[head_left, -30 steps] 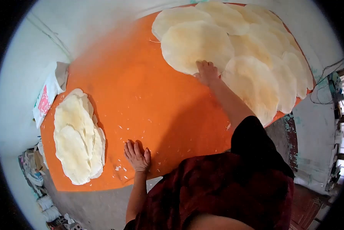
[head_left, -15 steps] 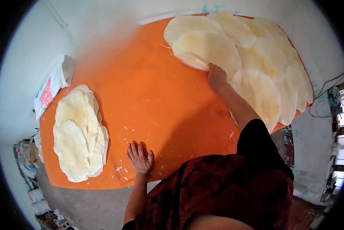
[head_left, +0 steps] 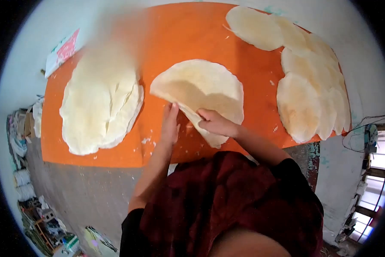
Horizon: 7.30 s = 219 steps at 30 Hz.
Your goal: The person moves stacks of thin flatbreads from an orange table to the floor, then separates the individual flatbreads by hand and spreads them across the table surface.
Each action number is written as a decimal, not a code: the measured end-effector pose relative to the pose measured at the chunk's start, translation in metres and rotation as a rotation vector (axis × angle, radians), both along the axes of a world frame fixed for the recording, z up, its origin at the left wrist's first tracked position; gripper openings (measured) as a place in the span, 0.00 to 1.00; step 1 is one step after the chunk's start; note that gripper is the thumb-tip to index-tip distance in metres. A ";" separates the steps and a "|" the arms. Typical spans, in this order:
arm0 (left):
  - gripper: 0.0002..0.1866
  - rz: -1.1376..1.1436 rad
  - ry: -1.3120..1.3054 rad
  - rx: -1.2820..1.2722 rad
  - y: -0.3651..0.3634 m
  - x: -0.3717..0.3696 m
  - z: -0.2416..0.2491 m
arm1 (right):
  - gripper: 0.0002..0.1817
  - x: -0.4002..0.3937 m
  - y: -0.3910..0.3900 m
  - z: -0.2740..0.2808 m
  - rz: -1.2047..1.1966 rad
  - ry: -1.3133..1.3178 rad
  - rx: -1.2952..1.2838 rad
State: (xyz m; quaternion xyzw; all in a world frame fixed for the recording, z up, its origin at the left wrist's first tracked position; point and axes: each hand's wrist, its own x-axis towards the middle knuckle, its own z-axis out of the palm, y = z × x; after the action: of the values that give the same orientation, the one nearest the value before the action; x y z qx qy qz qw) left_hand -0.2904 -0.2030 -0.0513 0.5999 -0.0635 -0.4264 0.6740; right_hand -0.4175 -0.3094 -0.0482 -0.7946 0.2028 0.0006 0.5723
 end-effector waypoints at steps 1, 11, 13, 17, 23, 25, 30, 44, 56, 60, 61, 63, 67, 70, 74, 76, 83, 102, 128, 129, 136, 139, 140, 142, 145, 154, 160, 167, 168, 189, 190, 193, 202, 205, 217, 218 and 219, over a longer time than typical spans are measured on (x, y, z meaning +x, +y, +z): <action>0.22 -0.031 0.116 -0.071 0.000 0.016 -0.011 | 0.14 0.003 0.011 0.005 -0.025 0.076 0.107; 0.09 0.032 0.407 -0.026 0.003 0.050 -0.056 | 0.23 0.043 0.055 0.009 -0.297 0.163 -0.494; 0.07 0.060 0.287 0.082 0.002 0.045 -0.023 | 0.16 0.052 0.049 -0.002 -0.354 0.150 -0.362; 0.14 -0.026 0.173 -0.139 -0.005 0.067 0.012 | 0.10 0.016 -0.036 -0.005 -0.564 -0.028 -0.153; 0.16 -0.103 0.080 -0.327 0.015 0.184 0.082 | 0.14 -0.084 -0.144 0.065 -0.799 -0.305 0.195; 0.15 -0.023 0.057 -0.333 0.042 0.231 0.095 | 0.14 -0.104 -0.166 0.068 -1.076 -0.294 0.186; 0.16 0.209 0.145 -0.252 0.147 0.316 0.033 | 0.15 -0.120 -0.180 0.056 -1.243 -0.191 0.089; 0.11 0.287 0.226 0.079 0.214 0.243 -0.070 | 0.12 0.074 -0.154 0.151 -0.624 -0.081 -1.021; 0.14 0.253 0.327 0.085 0.253 0.133 -0.044 | 0.16 0.336 0.014 0.096 0.082 -0.210 -1.250; 0.11 0.258 0.376 0.054 0.255 0.096 -0.051 | 0.20 0.332 0.034 -0.031 0.180 -0.028 -1.166; 0.11 0.249 0.370 0.045 0.254 0.091 -0.054 | 0.21 0.324 0.036 -0.051 0.196 -0.058 -1.211; 0.13 0.267 0.338 0.007 0.252 0.087 -0.062 | 0.21 0.318 0.039 -0.053 0.180 -0.092 -1.115; 0.13 0.234 0.277 0.004 0.248 0.092 -0.066 | 0.16 0.329 0.035 -0.017 0.227 -0.038 -1.038; 0.13 0.225 0.246 0.021 0.243 0.092 -0.060 | 0.11 0.346 0.057 0.023 0.173 -0.091 -1.095; 0.13 0.214 0.209 0.058 0.241 0.094 -0.056 | 0.11 0.345 0.079 0.030 0.291 -0.189 -1.176; 0.13 0.230 0.191 0.079 0.240 0.091 -0.057 | 0.11 0.336 0.080 -0.017 0.381 -0.119 -1.048; 0.14 0.240 0.144 0.149 0.236 0.092 -0.058 | 0.13 0.324 0.096 -0.042 0.278 -0.324 -0.771; 0.09 0.451 -0.322 0.518 0.200 0.059 -0.076 | 0.28 -0.258 -0.115 -0.048 -0.955 0.908 -0.755; 0.30 -0.435 -0.016 -0.179 -0.016 -0.058 0.020 | 0.15 -0.017 -0.028 0.035 -0.422 0.053 -0.168; 0.30 -0.444 -0.027 -0.223 -0.013 -0.050 0.011 | 0.16 -0.005 -0.017 0.031 -0.386 0.016 0.004; 0.31 -0.457 0.018 -0.240 0.009 -0.035 0.013 | 0.27 0.007 0.003 0.033 -0.283 0.097 0.059; 0.32 -0.495 0.119 -0.280 0.016 -0.022 0.006 | 0.24 0.015 -0.001 0.010 -0.007 0.065 -0.314; 0.32 -0.521 0.148 -0.305 0.018 -0.017 0.004 | 0.22 0.012 0.000 0.009 -0.188 0.027 -0.110; 0.29 -0.480 0.169 -0.297 0.019 -0.015 0.000 | 0.19 0.013 0.009 0.022 -0.351 0.087 -0.061; 0.20 -0.338 0.217 -0.199 0.016 -0.020 -0.014 | 0.15 0.019 0.030 0.044 -0.280 0.302 -0.454; 0.09 -0.331 0.130 0.253 0.003 0.051 0.016 | 0.10 -0.097 -0.101 0.037 -0.478 0.187 -0.211; 0.13 -0.979 -1.132 0.408 -0.016 0.169 0.044 | 0.06 -0.242 -0.162 0.045 -1.167 0.065 -0.135; 0.16 -0.336 -0.348 -0.038 0.016 0.267 0.151 | 0.06 -0.209 -0.128 0.074 -1.252 0.042 -0.208; 0.16 -0.293 -0.247 -0.159 0.031 0.293 0.149 | 0.05 -0.208 -0.133 0.066 -1.238 -0.014 -0.163; 0.07 0.783 0.521 -0.383 0.141 0.380 -0.046 | 0.17 0.052 -0.122 0.155 -0.343 0.164 -0.844; 0.07 0.784 0.488 -0.357 0.143 0.366 -0.034 | 0.17 0.080 -0.117 0.170 -0.281 0.162 -0.911; 0.15 0.747 0.328 -0.187 0.172 0.321 -0.041 | 0.17 0.171 -0.095 0.205 -0.149 0.036 -1.113; 0.16 -0.031 -1.391 0.308 0.172 0.087 -0.078 | 0.16 0.364 0.111 0.155 0.378 -0.499 -1.384; 0.18 -0.176 -1.453 0.470 0.172 0.084 -0.071 | 0.15 0.387 0.155 0.078 0.519 -0.738 -1.351; 0.20 -0.236 -1.376 0.455 0.172 0.081 -0.078 | 0.17 0.370 0.230 -0.021 0.598 -0.353 -1.071; 0.21 -0.233 -1.369 0.441 0.171 0.080 -0.077 | 0.20 0.365 0.228 -0.016 0.725 -0.174 -1.058; 0.21 -0.218 -1.382 0.435 0.170 0.080 -0.076 | 0.22 0.358 0.224 -0.020 0.707 -0.191 -1.062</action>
State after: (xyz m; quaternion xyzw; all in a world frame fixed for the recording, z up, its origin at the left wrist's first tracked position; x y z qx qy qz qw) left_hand -0.2108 -0.0331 -0.1269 0.8424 -0.4474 -0.0183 0.2996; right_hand -0.0594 -0.0849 -0.0679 -0.9851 -0.1504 0.0181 0.0820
